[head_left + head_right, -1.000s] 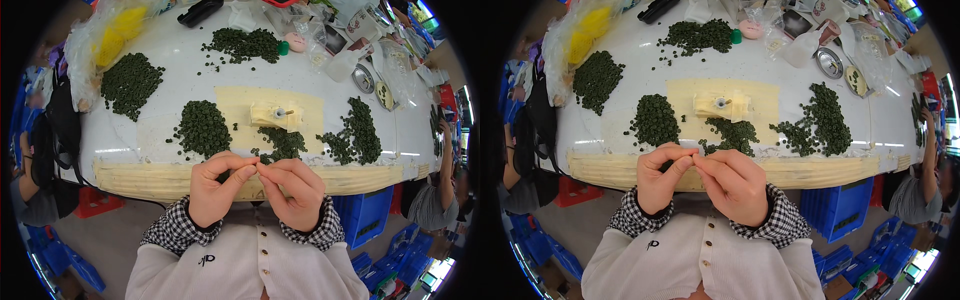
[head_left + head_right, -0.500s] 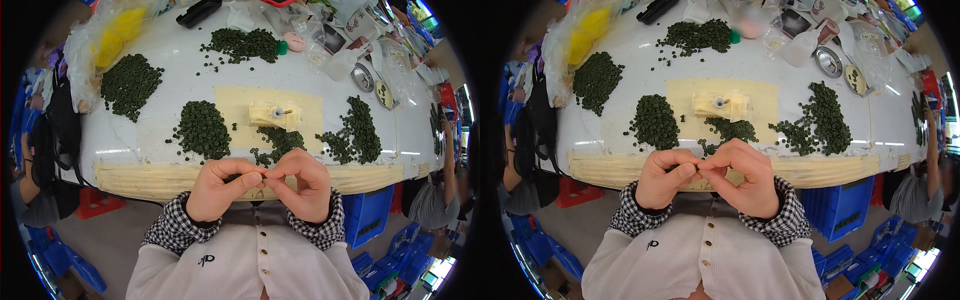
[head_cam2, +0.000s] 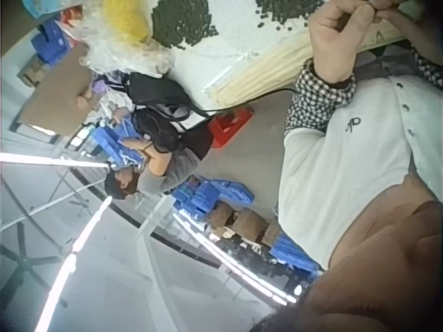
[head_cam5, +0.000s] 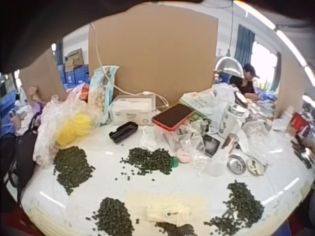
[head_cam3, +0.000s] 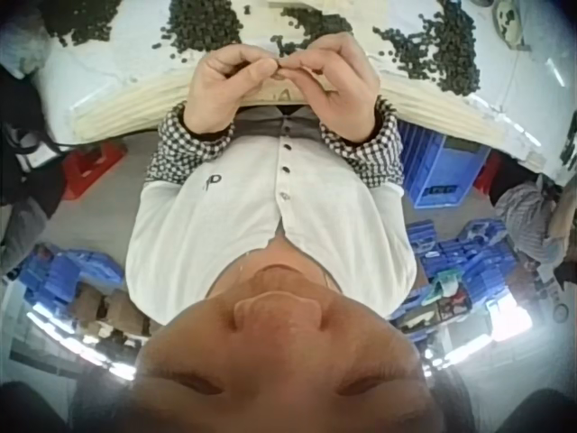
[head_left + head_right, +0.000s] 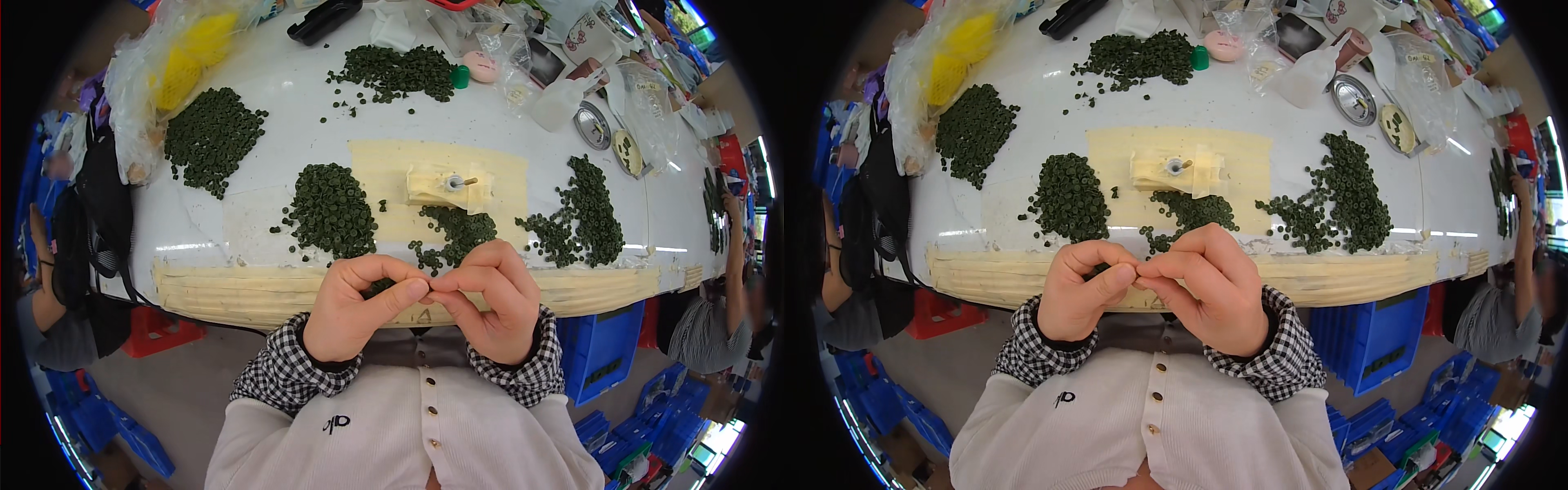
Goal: Assembling small green plastic components for toys at a factory workbench.
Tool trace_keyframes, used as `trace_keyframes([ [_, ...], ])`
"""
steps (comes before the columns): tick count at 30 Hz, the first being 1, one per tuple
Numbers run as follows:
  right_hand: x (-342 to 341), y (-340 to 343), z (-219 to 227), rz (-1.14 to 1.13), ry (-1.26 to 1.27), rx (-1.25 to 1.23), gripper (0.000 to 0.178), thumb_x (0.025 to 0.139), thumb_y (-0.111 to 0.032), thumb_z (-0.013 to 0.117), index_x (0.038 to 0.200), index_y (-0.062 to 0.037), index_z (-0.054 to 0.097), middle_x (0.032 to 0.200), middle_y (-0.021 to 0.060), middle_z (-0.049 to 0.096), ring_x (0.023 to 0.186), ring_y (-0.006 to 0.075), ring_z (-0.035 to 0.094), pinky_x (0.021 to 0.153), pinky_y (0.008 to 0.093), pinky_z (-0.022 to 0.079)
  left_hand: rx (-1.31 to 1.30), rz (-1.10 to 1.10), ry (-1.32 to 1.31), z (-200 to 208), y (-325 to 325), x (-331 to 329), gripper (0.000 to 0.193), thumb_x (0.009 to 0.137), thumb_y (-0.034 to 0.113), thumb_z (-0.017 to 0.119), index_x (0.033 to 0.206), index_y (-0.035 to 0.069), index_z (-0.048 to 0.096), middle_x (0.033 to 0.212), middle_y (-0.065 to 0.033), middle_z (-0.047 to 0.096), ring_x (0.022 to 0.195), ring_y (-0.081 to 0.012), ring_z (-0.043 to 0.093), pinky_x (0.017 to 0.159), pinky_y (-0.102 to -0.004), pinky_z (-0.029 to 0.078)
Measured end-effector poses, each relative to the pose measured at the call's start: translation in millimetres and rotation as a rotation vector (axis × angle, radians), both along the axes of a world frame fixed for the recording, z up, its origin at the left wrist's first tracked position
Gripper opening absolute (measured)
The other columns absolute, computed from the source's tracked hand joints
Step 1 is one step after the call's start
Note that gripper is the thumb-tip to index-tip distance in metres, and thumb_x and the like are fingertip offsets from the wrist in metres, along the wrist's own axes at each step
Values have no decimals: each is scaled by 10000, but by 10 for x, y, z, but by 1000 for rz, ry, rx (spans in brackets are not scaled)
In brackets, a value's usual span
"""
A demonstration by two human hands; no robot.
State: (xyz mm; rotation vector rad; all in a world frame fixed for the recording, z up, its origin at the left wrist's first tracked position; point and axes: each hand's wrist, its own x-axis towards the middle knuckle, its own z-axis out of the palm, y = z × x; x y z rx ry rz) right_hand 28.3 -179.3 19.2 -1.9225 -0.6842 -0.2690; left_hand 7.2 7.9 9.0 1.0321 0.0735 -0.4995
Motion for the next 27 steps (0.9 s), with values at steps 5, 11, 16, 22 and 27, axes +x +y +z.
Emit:
trace_keyframes([
  [5, 19, 8, -10, 33, -27, 14, 215, 668, -9, 761, 860, -29, 667, 805, 71, 591, 685, 170, 582, 553, 262, 472, 57, -11, -41, -3, 17, -1, 115, 877, 49, 606, 946, -33, 649, 884, -72, 674, 823, -86, 598, 760, -229, 480],
  [11, 29, 12, 15, 68, -7, 17, 192, 699, 43, 721, 868, -20, 656, 847, 95, 630, 711, 197, 635, 586, 265, 516, 74, 20, -34, 4, 11, -2, 117, 869, 55, 617, 928, -42, 646, 870, -70, 674, 823, -86, 603, 760, -231, 484],
  [16, 11, 29, 13, 55, 42, 46, 203, 702, 71, 701, 879, -6, 639, 836, 111, 646, 730, 211, 655, 611, 270, 531, 166, 52, -160, -50, -3, -11, 109, 867, 54, 620, 915, -38, 651, 828, -49, 668, 734, -51, 550, 681, -203, 451],
  [22, 9, 34, -4, 58, 32, 63, 198, 702, 80, 690, 876, 3, 633, 831, 122, 652, 736, 214, 658, 623, 273, 532, 215, 75, -219, -92, -17, -27, 102, 851, 33, 629, 922, -32, 663, 788, -9, 646, 650, -17, 458, 601, -182, 401],
  [27, -5, -7, -48, 96, 254, 203, 172, 729, 91, 656, 882, 16, 633, 843, 120, 650, 742, 179, 653, 653, 250, 526, 211, 85, -234, -74, -42, -33, 98, 838, 6, 629, 923, -31, 663, 764, 5, 630, 623, -10, 440, 575, -178, 391],
])
